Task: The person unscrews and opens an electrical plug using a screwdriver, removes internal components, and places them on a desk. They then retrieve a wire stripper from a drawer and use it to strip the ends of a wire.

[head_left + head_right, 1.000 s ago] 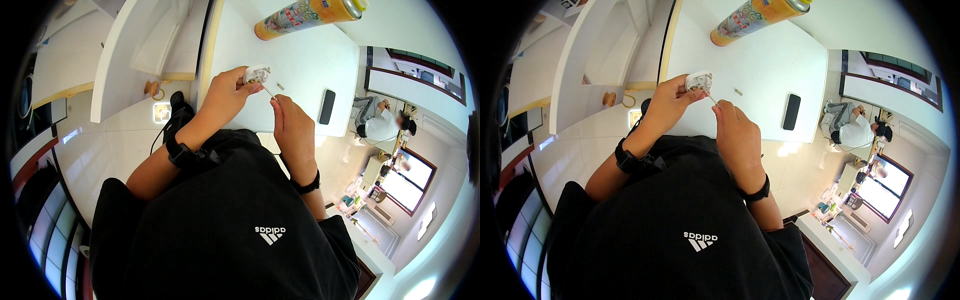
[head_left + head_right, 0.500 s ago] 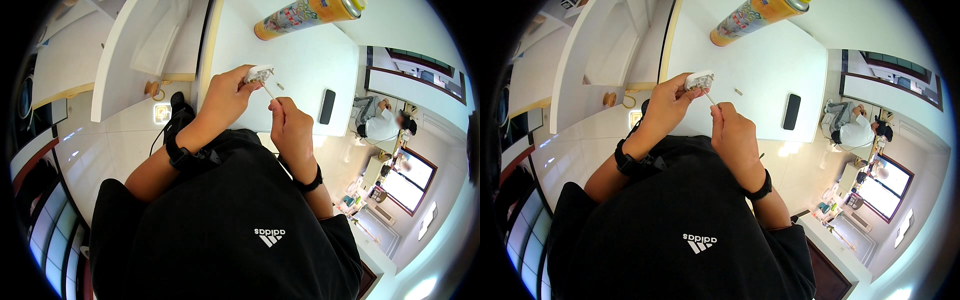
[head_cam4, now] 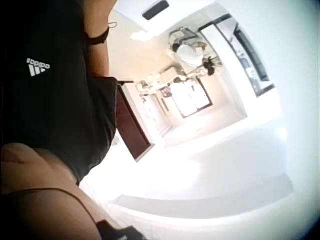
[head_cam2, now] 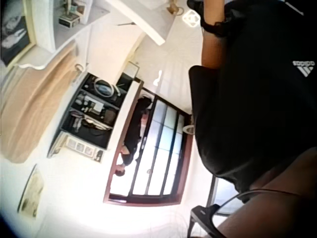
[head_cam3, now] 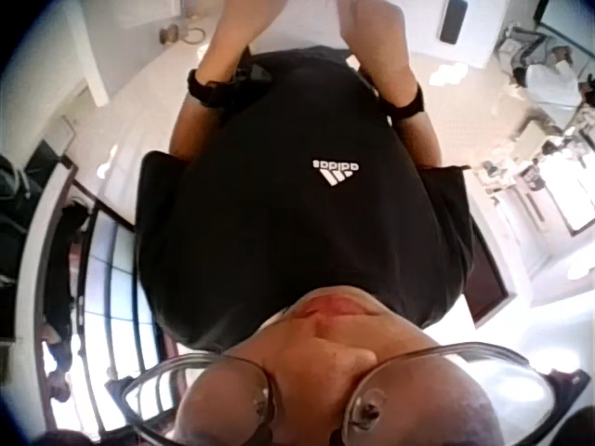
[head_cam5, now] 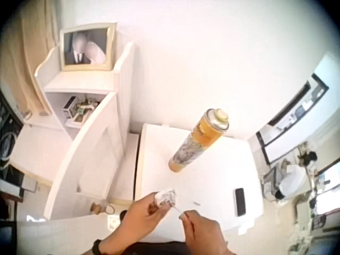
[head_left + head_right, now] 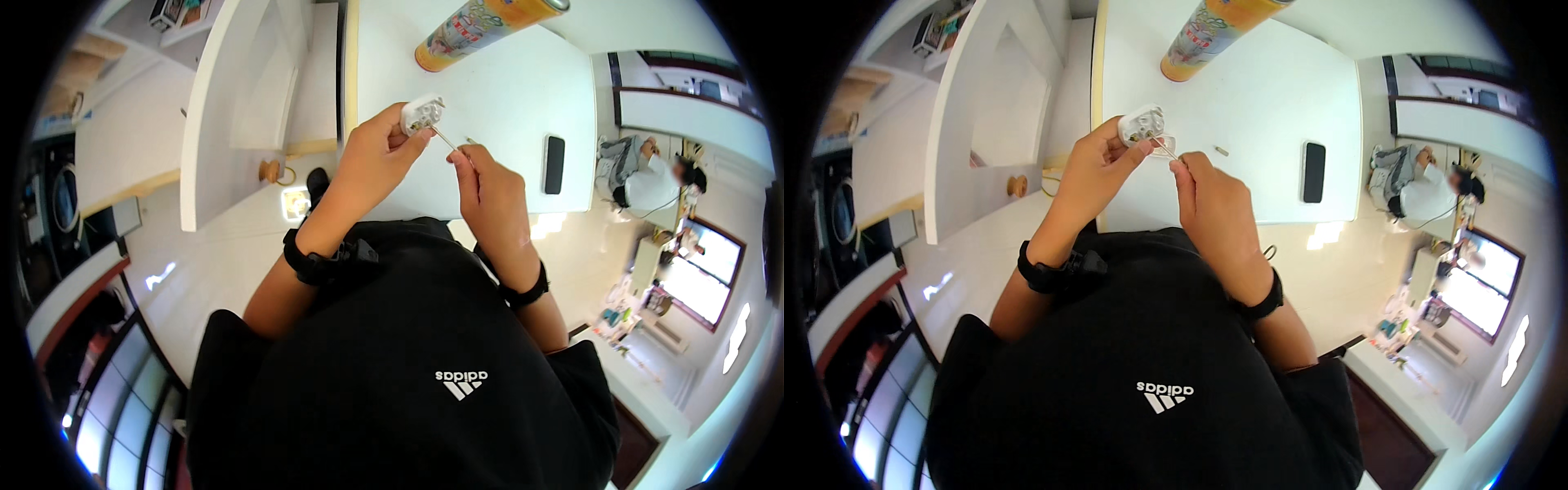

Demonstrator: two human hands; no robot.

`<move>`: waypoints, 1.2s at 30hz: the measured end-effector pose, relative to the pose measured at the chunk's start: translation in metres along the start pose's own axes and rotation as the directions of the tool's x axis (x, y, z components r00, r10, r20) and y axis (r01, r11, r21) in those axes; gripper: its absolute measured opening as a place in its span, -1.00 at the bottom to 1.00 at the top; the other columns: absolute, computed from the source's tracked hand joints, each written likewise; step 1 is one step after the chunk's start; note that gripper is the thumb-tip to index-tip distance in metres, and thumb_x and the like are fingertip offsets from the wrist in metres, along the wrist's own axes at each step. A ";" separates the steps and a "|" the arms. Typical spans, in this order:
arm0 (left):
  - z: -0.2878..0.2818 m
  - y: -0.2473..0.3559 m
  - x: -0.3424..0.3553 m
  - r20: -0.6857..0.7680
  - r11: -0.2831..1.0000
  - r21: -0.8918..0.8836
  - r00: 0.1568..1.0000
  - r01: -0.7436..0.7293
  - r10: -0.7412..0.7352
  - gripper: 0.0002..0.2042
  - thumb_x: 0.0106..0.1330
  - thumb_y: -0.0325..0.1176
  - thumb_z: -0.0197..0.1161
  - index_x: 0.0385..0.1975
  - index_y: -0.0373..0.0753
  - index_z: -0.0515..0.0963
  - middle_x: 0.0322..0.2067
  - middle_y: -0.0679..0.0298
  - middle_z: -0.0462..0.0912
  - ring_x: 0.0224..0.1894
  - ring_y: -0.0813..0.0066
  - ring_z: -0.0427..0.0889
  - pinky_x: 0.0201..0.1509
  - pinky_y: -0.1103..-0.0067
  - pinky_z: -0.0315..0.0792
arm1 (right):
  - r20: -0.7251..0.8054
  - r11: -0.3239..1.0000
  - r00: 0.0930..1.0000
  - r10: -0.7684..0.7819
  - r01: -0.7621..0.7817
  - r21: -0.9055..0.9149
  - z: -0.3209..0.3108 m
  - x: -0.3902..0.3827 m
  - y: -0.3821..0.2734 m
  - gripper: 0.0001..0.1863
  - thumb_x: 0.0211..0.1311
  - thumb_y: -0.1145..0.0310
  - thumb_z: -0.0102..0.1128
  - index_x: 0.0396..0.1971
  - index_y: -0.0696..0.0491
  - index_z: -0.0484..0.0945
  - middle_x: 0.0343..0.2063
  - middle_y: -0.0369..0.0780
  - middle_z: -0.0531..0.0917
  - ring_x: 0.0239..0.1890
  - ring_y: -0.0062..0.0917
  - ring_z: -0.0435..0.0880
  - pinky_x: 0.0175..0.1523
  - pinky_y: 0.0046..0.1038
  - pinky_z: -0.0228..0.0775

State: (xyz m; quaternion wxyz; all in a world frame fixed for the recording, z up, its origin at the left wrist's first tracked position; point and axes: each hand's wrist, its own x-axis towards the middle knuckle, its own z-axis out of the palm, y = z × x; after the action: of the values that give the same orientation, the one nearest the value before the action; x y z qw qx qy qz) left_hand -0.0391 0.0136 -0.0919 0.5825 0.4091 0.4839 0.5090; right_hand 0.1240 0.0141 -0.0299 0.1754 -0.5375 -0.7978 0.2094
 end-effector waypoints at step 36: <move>0.001 0.057 -0.044 0.326 0.844 0.048 0.807 -0.535 0.493 -0.70 0.04 -0.74 0.23 -0.28 -0.18 0.53 -0.34 0.09 0.60 -0.34 0.28 0.63 -0.32 0.57 0.48 | 0.311 0.474 0.948 -0.071 -0.243 0.846 -0.064 -0.004 -0.009 -0.85 0.14 0.46 0.29 -0.28 0.14 0.66 -0.62 -0.39 0.54 -0.62 -0.82 0.25 -0.49 -0.71 0.04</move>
State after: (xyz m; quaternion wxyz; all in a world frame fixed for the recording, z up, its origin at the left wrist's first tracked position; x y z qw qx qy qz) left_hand -0.0497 -0.0210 -0.0301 0.4601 0.6365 0.2940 0.5448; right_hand 0.1509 0.0165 0.0294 0.2892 -0.3728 -0.5667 0.6755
